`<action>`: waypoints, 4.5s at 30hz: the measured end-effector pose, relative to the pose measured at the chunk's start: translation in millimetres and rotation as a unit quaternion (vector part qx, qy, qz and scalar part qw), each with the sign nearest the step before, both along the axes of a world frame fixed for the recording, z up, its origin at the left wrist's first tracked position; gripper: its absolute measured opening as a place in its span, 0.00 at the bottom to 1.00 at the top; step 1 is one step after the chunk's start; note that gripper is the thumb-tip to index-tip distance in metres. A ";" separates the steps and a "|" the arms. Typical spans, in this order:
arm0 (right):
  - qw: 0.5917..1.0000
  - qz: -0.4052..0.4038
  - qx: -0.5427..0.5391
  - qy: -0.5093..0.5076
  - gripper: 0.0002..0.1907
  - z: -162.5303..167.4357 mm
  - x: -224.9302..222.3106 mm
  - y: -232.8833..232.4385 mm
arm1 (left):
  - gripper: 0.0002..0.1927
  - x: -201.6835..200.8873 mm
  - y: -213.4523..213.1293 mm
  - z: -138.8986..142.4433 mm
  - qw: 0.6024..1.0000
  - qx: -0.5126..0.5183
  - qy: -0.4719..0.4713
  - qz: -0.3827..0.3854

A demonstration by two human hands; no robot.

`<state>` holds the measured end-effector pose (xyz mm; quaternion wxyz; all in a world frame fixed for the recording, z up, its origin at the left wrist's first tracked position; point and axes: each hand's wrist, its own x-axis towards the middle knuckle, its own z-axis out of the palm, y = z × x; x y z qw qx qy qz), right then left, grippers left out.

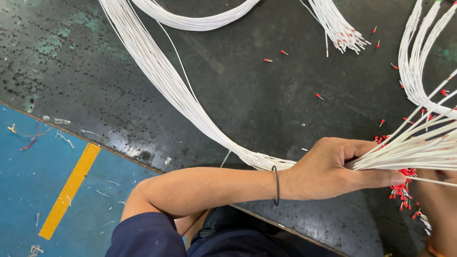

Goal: The person holds a large bundle of white wires on a workbench and separates individual wires one at a time from the bundle, fanning them out and aligning the stripped ends with red connectors. They gather and reposition the bundle while working through the wires.

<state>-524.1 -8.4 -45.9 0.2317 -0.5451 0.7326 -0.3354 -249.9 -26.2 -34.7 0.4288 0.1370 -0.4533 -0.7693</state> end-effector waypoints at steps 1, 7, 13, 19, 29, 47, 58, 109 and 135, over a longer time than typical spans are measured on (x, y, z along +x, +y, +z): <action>0.998 0.054 -0.019 0.030 0.07 1.5 0.8 0.6 | 0.22 -0.8 0.6 -1.3 1.000 0.001 0.002 -0.002; 0.918 0.271 -0.121 0.263 0.14 -1.7 20.8 12.5 | 0.20 -4.1 1.7 -10.3 1.000 -0.019 -0.002 0.007; 0.760 0.291 -0.131 0.566 0.20 -5.6 45.7 10.4 | 0.20 -5.9 -1.8 -13.3 1.000 0.006 0.022 -0.009; 0.699 0.259 -0.092 0.661 0.20 -1.5 67.5 17.4 | 0.21 -10.5 -3.0 -18.5 1.000 0.004 0.020 -0.010; 0.804 0.259 -0.188 0.501 0.20 -6.8 49.2 12.1 | 0.17 -7.7 -2.9 -22.2 0.999 -0.039 -0.001 -0.002; 0.933 0.006 -0.168 -0.319 0.11 33.5 17.9 68.8 | 0.13 15.3 -8.9 35.1 0.988 0.059 -0.139 -0.042; 0.870 0.116 -0.241 -0.414 0.05 64.5 25.0 69.7 | 0.11 13.7 -6.2 20.4 0.993 0.049 -0.086 -0.065; 0.800 0.113 -0.155 -0.568 0.11 47.8 30.0 72.7 | 0.12 16.0 -1.6 10.0 0.991 -0.057 -0.117 -0.038; 0.948 0.173 -0.262 -0.044 0.08 65.9 24.9 55.8 | 0.12 16.3 -2.0 15.9 0.984 -0.059 -0.163 -0.031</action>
